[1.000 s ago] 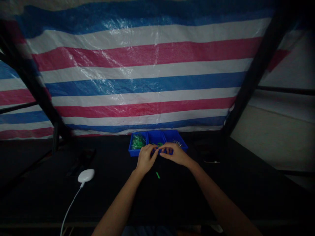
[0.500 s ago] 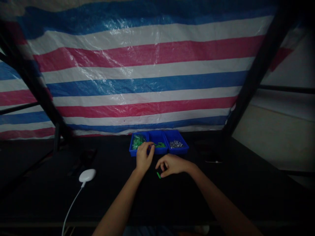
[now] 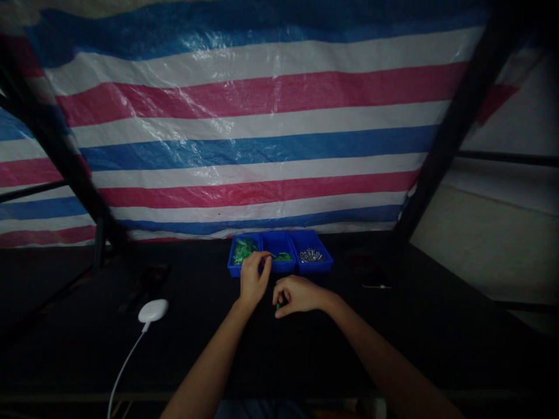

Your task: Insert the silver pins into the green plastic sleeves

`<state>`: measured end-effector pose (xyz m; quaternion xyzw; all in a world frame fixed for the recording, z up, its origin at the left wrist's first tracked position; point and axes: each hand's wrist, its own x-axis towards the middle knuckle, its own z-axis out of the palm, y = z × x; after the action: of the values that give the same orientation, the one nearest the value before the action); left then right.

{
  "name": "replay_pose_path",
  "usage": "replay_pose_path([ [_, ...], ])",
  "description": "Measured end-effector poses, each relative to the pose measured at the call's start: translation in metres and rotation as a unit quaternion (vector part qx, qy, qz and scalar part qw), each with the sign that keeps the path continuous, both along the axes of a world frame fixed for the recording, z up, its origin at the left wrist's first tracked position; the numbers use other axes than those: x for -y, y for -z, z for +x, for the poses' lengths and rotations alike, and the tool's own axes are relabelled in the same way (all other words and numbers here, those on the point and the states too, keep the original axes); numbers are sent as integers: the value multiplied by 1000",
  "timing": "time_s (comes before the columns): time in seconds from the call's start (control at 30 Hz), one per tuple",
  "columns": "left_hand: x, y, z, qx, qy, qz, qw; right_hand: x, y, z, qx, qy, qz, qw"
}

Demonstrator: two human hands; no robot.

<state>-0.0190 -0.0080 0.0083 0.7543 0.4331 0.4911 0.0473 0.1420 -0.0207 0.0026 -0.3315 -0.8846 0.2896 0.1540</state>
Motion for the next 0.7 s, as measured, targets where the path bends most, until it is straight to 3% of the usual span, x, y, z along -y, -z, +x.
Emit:
replay_pose_path([
  [0.23,0,0,0,-1,0,6,1000,-2,1,2,8,17,36,999],
  [0.57,2,-1,1,6,-2,6,1000,-2,6,-4,-49,-7,-44,998],
  [0.7,0,1,1,0,2,7,1000,-2,2,-5,-93,38,-28,995],
])
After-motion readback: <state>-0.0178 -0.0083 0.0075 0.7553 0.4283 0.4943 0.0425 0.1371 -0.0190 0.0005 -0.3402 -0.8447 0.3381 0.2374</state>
